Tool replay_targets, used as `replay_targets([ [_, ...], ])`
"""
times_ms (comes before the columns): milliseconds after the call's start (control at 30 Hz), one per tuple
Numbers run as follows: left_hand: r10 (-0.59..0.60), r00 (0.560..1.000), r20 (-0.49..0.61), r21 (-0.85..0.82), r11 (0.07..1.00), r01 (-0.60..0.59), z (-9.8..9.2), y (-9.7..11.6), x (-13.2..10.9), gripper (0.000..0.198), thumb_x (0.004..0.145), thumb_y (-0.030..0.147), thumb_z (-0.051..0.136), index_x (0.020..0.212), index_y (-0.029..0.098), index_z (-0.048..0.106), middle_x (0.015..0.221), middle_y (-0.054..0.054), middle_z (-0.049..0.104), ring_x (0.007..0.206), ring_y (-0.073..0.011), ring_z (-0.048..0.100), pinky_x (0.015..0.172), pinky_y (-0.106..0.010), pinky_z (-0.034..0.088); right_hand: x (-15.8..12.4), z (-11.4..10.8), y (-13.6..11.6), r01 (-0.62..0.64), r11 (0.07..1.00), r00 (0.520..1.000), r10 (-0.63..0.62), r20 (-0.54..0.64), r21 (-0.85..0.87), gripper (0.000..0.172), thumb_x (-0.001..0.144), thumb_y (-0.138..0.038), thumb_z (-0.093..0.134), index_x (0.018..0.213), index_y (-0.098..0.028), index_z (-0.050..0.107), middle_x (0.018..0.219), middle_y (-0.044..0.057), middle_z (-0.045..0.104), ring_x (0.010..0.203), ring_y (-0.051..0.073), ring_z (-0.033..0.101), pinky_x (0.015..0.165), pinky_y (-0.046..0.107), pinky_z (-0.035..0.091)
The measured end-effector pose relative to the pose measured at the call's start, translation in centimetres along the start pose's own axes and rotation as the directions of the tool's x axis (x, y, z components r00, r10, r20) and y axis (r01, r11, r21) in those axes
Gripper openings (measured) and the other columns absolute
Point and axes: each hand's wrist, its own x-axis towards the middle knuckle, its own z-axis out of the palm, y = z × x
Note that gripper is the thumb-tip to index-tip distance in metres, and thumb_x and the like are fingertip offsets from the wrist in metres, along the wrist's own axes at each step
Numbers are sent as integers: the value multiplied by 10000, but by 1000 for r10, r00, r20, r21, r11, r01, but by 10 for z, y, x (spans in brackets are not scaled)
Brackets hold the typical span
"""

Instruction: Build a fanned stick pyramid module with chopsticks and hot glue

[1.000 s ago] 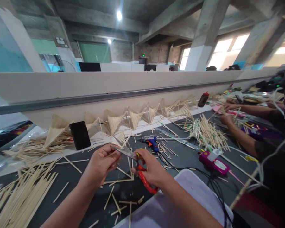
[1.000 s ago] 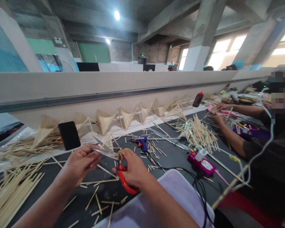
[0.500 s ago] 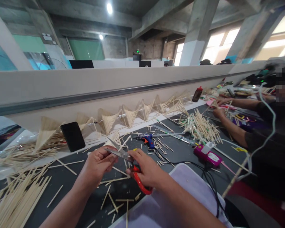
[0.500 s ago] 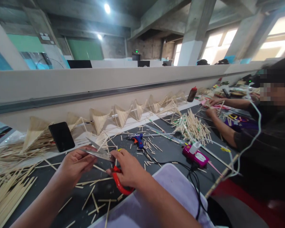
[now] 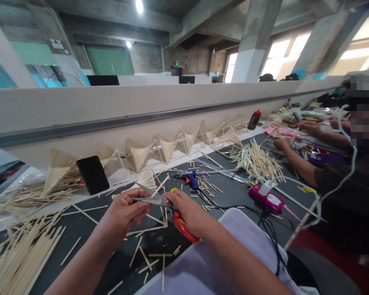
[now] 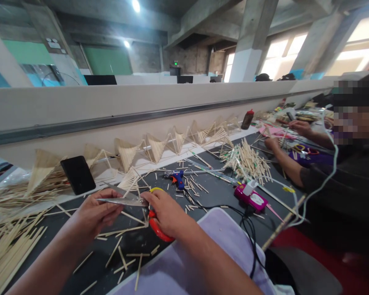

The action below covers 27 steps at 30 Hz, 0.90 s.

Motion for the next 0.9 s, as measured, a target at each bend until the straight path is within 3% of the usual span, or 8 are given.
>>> replay_targets([
  [167,-102,989,111,-131,985,117,1,1,-5,138,690,224,665,714,142,557,544,34,495,398,-9,279,393,-147,203,-1,-2,2,41,998,999,-42,6,46,675,671,-16,481,1302,-224,356,1085,63,462,984,175,449,888,302,381],
  [300,-171,975,140,-212,957,198,2,0,-6,139,673,184,673,718,145,548,557,34,498,394,8,273,390,-126,177,-3,-2,5,55,997,998,-56,6,46,711,663,5,454,1319,-240,336,1117,60,431,1008,168,443,904,308,376],
  [400,-192,970,146,-229,948,222,4,0,-8,156,652,181,686,719,142,551,553,32,500,392,8,283,387,-124,170,-3,-4,5,71,997,997,-71,-1,27,700,651,10,453,1299,-237,356,1109,58,444,984,167,451,893,312,375],
  [467,-165,979,122,-214,959,189,7,0,-10,163,653,200,688,716,145,548,541,31,506,385,2,280,381,-131,177,-3,-4,4,75,997,997,-75,-9,16,606,680,-29,469,1251,-220,397,1069,57,472,946,168,460,858,304,388],
  [567,-83,996,36,-156,984,87,11,0,-11,179,668,244,691,709,151,544,498,36,505,371,-9,279,373,-136,192,-3,1,5,75,997,996,-75,-39,-3,418,736,-128,488,1148,-193,455,981,53,515,874,168,474,782,286,402],
  [700,-6,992,-129,-48,999,0,7,-3,-6,245,601,297,745,707,154,577,479,33,515,386,-42,376,369,-138,239,-3,16,8,51,997,995,-55,-84,-57,386,683,-148,498,1066,-186,478,907,34,550,801,164,481,699,264,385],
  [800,62,977,-205,156,987,-30,3,-7,0,219,625,322,720,715,149,622,509,17,549,422,-72,437,392,-159,286,-2,23,5,-44,997,993,36,-113,-66,325,654,-154,499,975,-200,500,807,4,545,708,149,472,613,241,357],
  [900,233,945,-231,403,907,-125,5,-5,-1,136,668,283,677,682,153,641,552,6,588,484,-98,476,456,-186,351,0,25,-1,-125,991,984,119,-133,-39,240,664,-155,485,896,-213,503,766,-13,539,665,136,465,581,229,339],
])
